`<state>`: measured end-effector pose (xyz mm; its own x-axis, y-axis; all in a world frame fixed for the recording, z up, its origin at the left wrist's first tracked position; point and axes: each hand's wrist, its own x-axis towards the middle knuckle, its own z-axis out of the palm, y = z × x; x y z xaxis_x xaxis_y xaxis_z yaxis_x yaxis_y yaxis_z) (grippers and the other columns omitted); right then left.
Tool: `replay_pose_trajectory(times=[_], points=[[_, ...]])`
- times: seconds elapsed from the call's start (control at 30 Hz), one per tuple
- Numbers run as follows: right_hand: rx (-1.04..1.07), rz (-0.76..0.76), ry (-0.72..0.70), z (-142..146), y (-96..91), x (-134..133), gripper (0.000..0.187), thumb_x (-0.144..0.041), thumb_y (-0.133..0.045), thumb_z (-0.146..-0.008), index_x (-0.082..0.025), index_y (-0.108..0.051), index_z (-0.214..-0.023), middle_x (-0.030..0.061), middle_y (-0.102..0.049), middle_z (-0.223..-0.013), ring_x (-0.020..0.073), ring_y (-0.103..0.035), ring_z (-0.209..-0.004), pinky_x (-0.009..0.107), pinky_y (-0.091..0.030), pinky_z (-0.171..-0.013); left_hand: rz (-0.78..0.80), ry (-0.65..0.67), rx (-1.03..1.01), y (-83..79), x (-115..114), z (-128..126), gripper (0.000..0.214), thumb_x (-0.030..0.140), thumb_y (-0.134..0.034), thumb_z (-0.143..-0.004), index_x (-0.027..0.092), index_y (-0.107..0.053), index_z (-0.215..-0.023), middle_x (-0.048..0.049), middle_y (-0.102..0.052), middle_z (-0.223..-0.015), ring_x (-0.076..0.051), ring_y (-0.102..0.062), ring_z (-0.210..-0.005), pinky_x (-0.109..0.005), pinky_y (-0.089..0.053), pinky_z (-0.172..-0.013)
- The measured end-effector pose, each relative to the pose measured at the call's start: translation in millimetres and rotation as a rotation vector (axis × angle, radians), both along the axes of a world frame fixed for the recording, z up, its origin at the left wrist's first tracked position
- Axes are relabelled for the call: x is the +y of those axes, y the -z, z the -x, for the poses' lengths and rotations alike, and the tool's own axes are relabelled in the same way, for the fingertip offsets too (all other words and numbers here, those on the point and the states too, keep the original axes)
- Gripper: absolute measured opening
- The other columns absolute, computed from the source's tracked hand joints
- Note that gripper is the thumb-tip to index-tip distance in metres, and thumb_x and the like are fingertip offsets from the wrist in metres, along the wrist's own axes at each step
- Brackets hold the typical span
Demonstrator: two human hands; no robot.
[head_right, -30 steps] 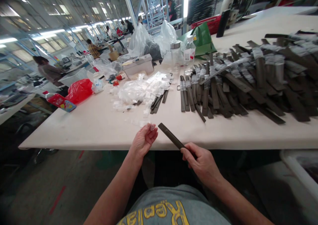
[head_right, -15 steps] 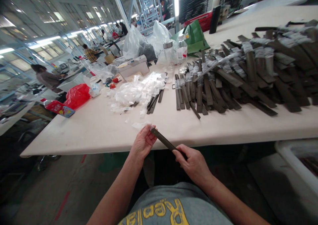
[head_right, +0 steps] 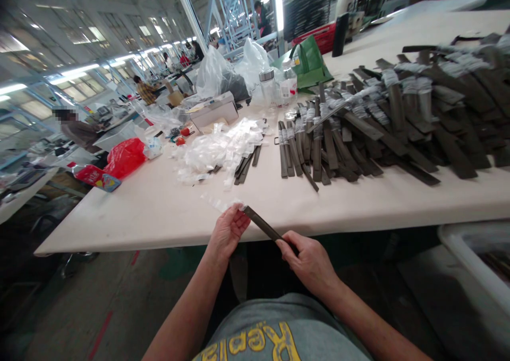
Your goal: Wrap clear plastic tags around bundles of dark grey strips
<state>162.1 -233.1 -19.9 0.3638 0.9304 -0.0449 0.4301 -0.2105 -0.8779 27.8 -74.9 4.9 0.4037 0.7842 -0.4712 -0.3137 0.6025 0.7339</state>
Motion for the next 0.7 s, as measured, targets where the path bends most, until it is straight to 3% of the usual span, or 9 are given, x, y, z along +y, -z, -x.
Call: replay_pose_trajectory(times=[0.23,0.4,0.7], points=[[0.063,-0.032,-0.004,6,6.5,-8,0.03,-0.044,-0.045,-0.092,-0.021,-0.056,-0.075,-0.0033,-0.059,-0.059,0.0121,-0.056,-0.046,0.023,-0.042,-0.048,0.109,-0.041,-0.033,-5.1,3,-1,0.009,0.023,-0.064,-0.081,0.014,-0.067,-0.082,-0.0056,-0.073,-0.079,-0.014,-0.067,-0.073,-0.027,-0.049,-0.074],[0.059,-0.065,0.02,7,6.0,-8,0.03,-0.044,-0.046,-0.092,-0.021,-0.055,-0.074,-0.0032,-0.059,-0.06,0.0119,-0.056,-0.048,0.023,-0.042,-0.05,0.098,-0.054,-0.057,-6.8,1,-4,0.005,0.018,-0.068,-0.077,0.015,-0.066,-0.081,-0.0033,-0.073,-0.078,-0.013,-0.067,-0.073,-0.026,-0.05,-0.074],[-0.171,-0.141,0.062,4,12.6,-4,0.032,-0.044,-0.045,-0.094,-0.021,-0.059,-0.077,-0.0013,-0.06,-0.062,0.014,-0.058,-0.055,0.025,-0.042,-0.055,0.107,-0.048,-0.085,-6.2,-1,-8,0.014,0.028,-0.071,-0.077,0.015,-0.066,-0.08,-0.0036,-0.072,-0.074,-0.013,-0.067,-0.069,-0.026,-0.051,-0.074]])
